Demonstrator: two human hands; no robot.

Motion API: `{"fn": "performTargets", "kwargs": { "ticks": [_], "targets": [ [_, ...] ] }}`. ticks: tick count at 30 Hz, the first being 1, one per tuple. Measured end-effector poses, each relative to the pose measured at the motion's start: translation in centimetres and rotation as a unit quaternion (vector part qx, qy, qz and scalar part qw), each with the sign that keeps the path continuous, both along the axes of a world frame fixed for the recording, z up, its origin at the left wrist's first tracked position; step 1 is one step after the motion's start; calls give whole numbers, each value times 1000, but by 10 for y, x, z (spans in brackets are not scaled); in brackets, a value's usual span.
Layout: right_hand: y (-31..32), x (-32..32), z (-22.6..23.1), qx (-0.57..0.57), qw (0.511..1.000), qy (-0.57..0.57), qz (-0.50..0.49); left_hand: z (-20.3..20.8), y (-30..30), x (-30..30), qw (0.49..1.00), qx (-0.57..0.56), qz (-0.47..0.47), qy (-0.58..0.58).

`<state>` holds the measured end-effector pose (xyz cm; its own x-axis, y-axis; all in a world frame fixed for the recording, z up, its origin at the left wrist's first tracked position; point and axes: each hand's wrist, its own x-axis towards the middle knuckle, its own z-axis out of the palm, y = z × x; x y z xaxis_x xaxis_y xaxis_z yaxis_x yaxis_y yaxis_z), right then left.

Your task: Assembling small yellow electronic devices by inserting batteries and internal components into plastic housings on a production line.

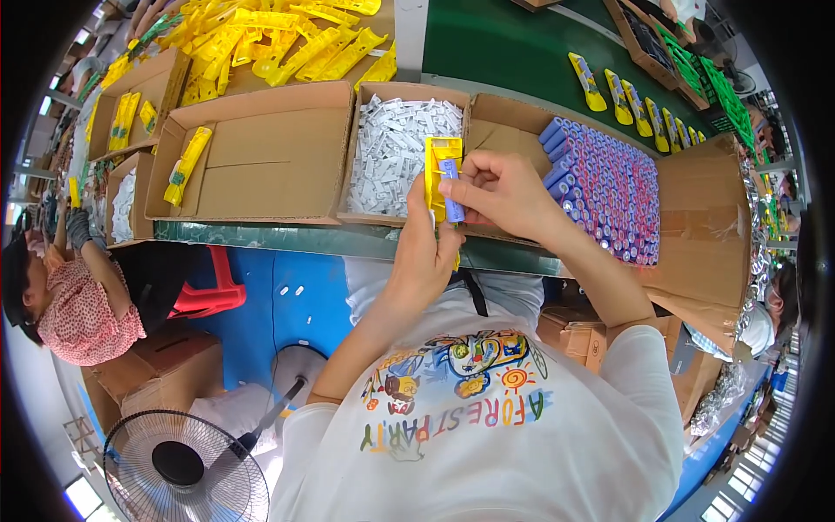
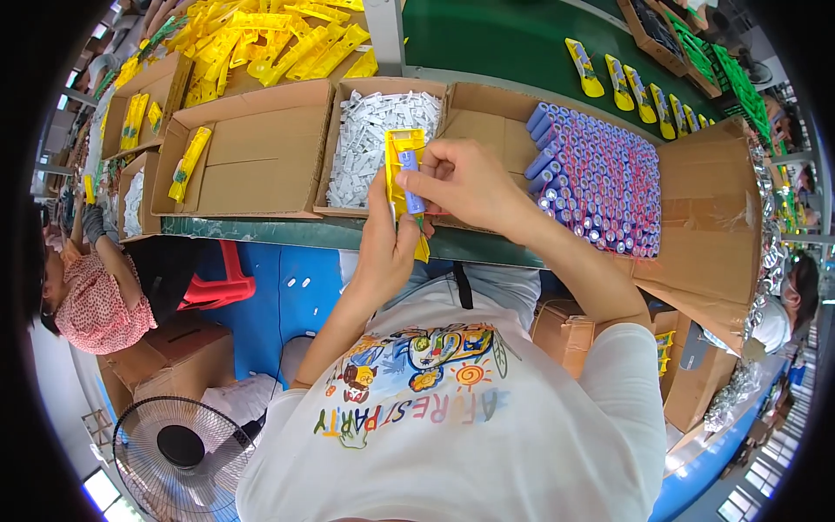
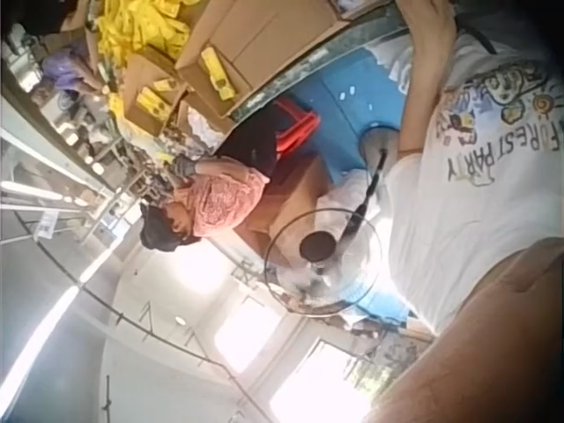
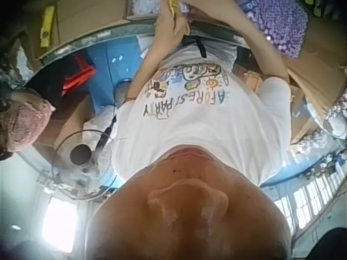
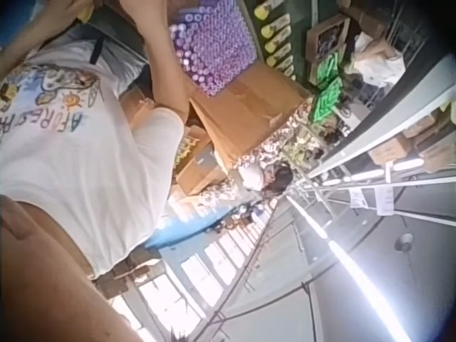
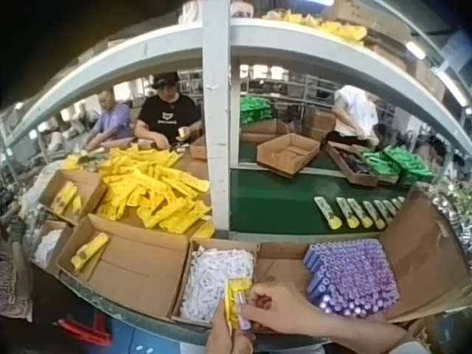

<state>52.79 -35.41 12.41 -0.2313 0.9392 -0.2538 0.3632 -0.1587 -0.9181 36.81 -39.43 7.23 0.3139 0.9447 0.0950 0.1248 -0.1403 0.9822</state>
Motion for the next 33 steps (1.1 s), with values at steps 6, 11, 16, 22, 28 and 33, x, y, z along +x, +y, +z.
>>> {"fn": "performTargets", "kwargs": {
  "ticks": [6, 11, 16, 22, 28, 33],
  "targets": [
    [3, -19, -14, 3, 996, 89, 6, 13, 0, -13, 992, -101, -8, -75],
    [87, -38, -42, 16, 993, 33, 108, 6, 6, -42, 955, -133, 139, -228],
    [125, -43, -67, 367, 821, -395, 188, 2, 5, -52, 949, -105, 176, -241],
    [105, -21, -49, 314, 931, -86, 163, -6, -4, -43, 938, -141, 139, -285],
    [87, -17, -45, 120, 975, 128, 139, -8, -7, -34, 933, -182, 100, -293],
    [75, -19, -25, 59, 972, 187, 127, -4, -6, -32, 929, -227, 88, -280]
  ]
}}
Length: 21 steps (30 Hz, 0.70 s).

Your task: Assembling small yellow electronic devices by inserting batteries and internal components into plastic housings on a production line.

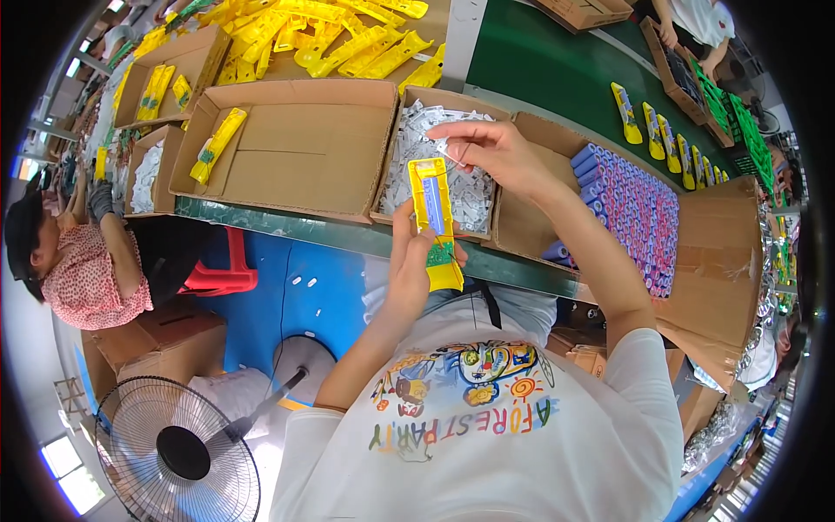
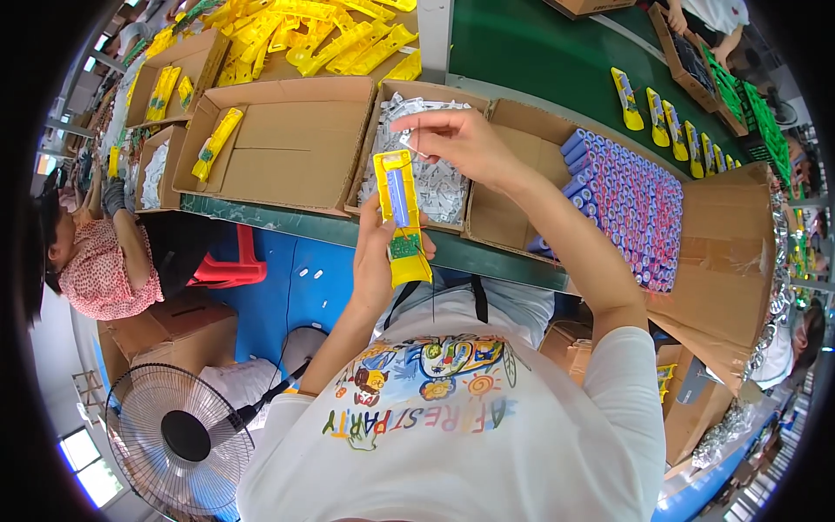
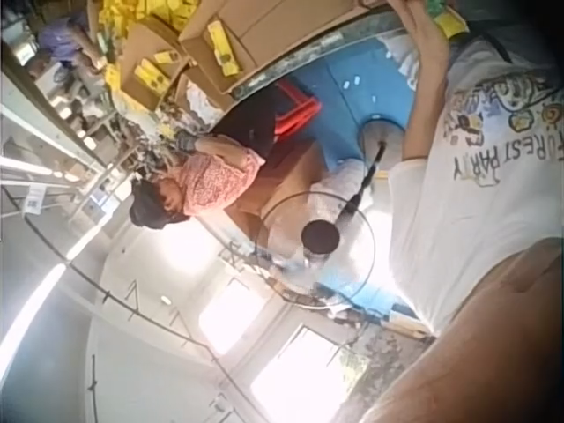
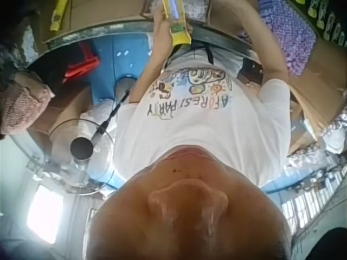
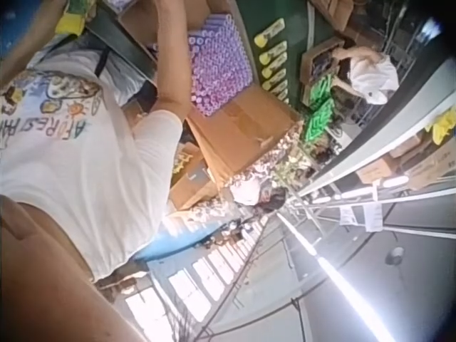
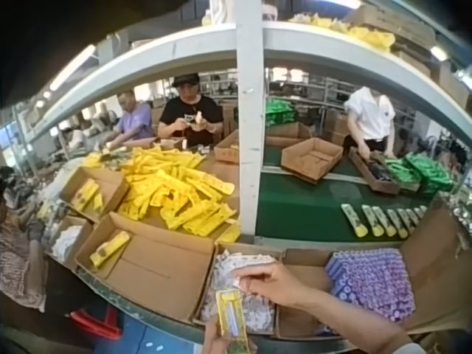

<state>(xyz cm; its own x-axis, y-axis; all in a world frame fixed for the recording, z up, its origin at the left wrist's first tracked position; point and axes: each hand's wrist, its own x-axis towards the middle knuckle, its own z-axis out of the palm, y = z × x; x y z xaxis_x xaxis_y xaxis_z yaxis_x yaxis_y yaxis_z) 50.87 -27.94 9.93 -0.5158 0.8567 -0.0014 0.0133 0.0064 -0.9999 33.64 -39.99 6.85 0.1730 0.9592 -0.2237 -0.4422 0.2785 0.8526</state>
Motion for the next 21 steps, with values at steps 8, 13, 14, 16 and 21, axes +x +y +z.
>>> {"fn": "performTargets", "kwargs": {
  "ticks": [8, 13, 14, 16, 21],
  "targets": [
    [-14, -10, 11, 200, 960, -158, -112, -1, 1, 3, 994, 73, -18, 74],
    [-24, -14, 19, 163, 966, -174, -103, 0, 0, 0, 992, 74, -11, 100],
    [-25, -13, 19, 102, 978, -149, -106, -1, 1, 0, 991, 82, -5, 101],
    [-24, -11, 12, 74, 981, -155, -94, 2, 2, -2, 991, 84, -15, 107],
    [-23, -1, 6, 194, 963, -139, -125, 8, 7, 1, 992, 92, -58, 69]
  ]
}}
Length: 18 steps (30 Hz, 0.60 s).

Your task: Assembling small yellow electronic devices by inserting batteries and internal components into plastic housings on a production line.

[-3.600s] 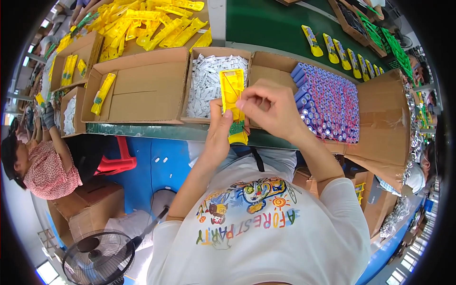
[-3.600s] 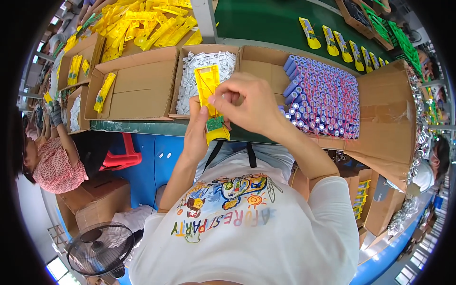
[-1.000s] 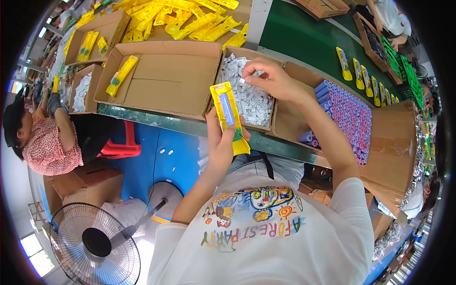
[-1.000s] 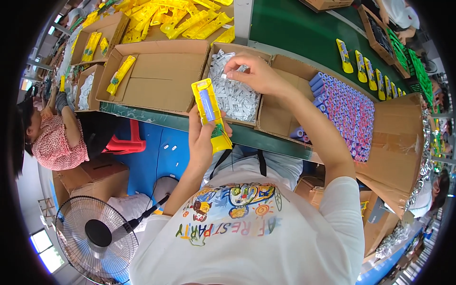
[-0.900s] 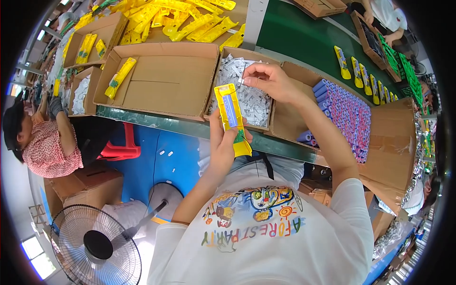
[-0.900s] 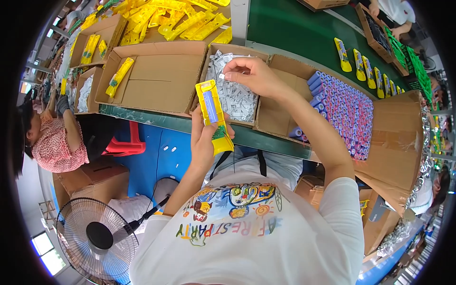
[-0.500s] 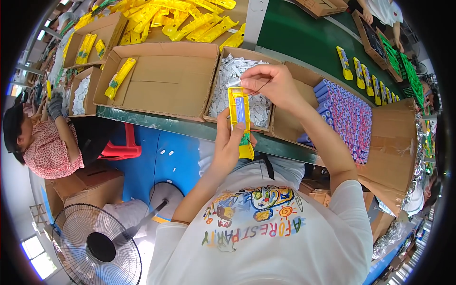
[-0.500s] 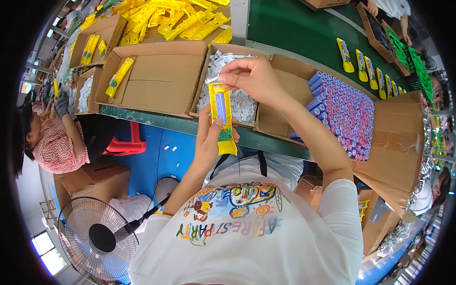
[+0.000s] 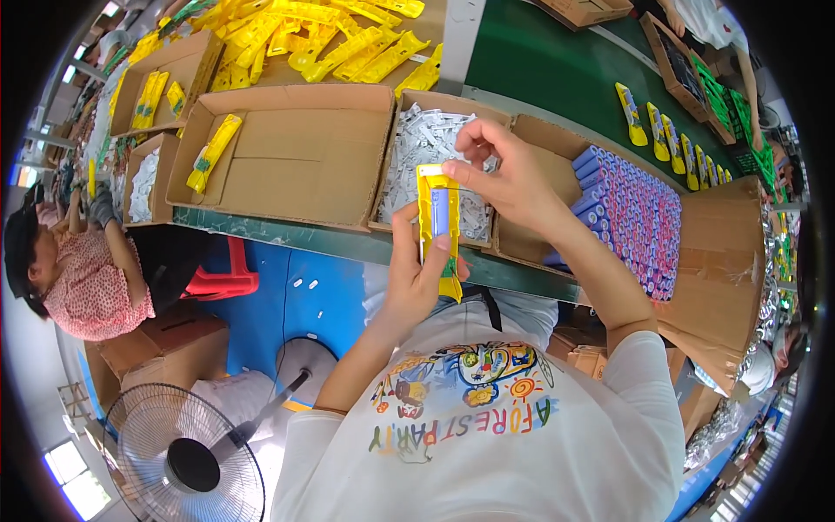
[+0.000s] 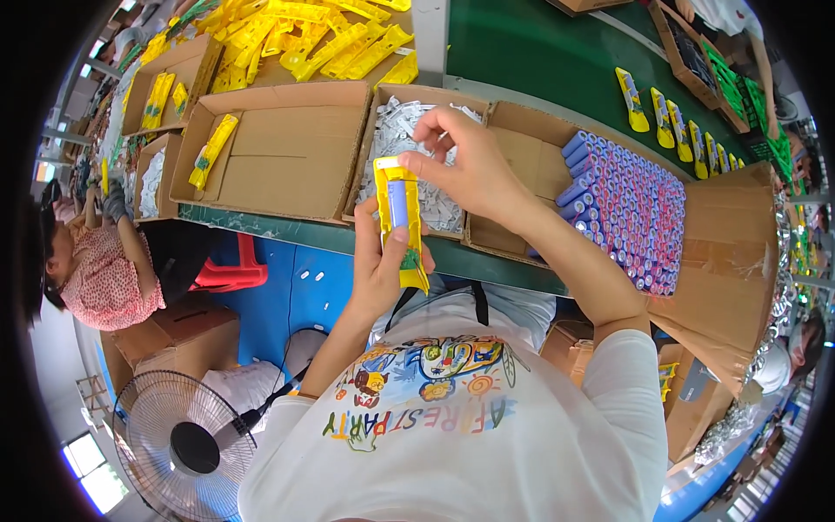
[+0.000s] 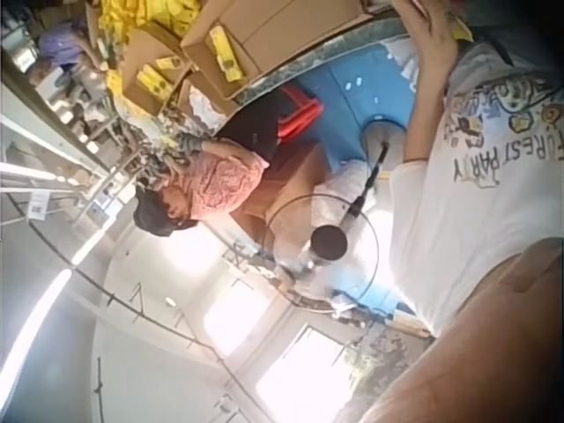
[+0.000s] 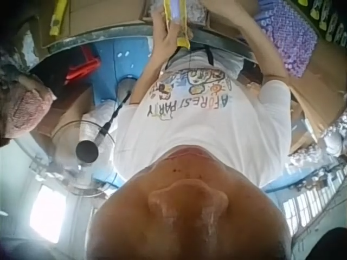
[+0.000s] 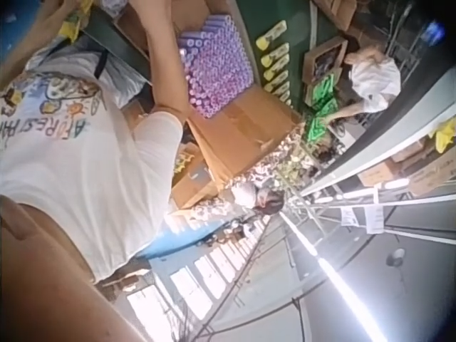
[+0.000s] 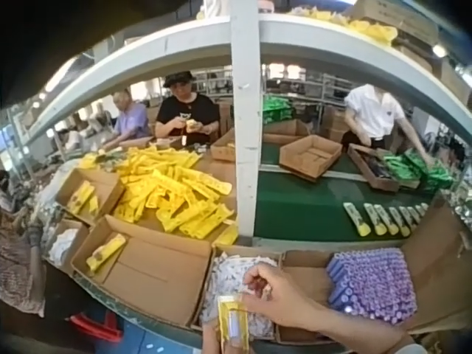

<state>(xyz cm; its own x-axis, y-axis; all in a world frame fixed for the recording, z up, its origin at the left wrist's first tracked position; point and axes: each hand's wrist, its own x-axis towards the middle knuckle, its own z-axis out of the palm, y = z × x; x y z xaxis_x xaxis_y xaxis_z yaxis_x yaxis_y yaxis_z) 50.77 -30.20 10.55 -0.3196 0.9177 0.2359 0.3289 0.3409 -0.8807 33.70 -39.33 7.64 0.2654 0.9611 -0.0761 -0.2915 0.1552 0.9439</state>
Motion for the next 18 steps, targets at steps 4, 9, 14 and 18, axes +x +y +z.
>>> {"fn": "performTargets", "kwargs": {
  "ticks": [4, 9, 14, 18],
  "targets": [
    [-4, 7, 19, -117, 991, 63, 27, -5, 13, -2, 997, 47, -67, 6],
    [107, 146, 3, 57, 982, -54, -172, 6, 139, -153, 884, 187, 225, 366],
    [261, 351, -69, 185, 800, -361, -442, -78, 232, -390, 402, 155, 149, 890],
    [252, 383, -103, -21, 786, -573, -233, -40, 210, -285, 569, 36, 19, 821]
  ]
}}
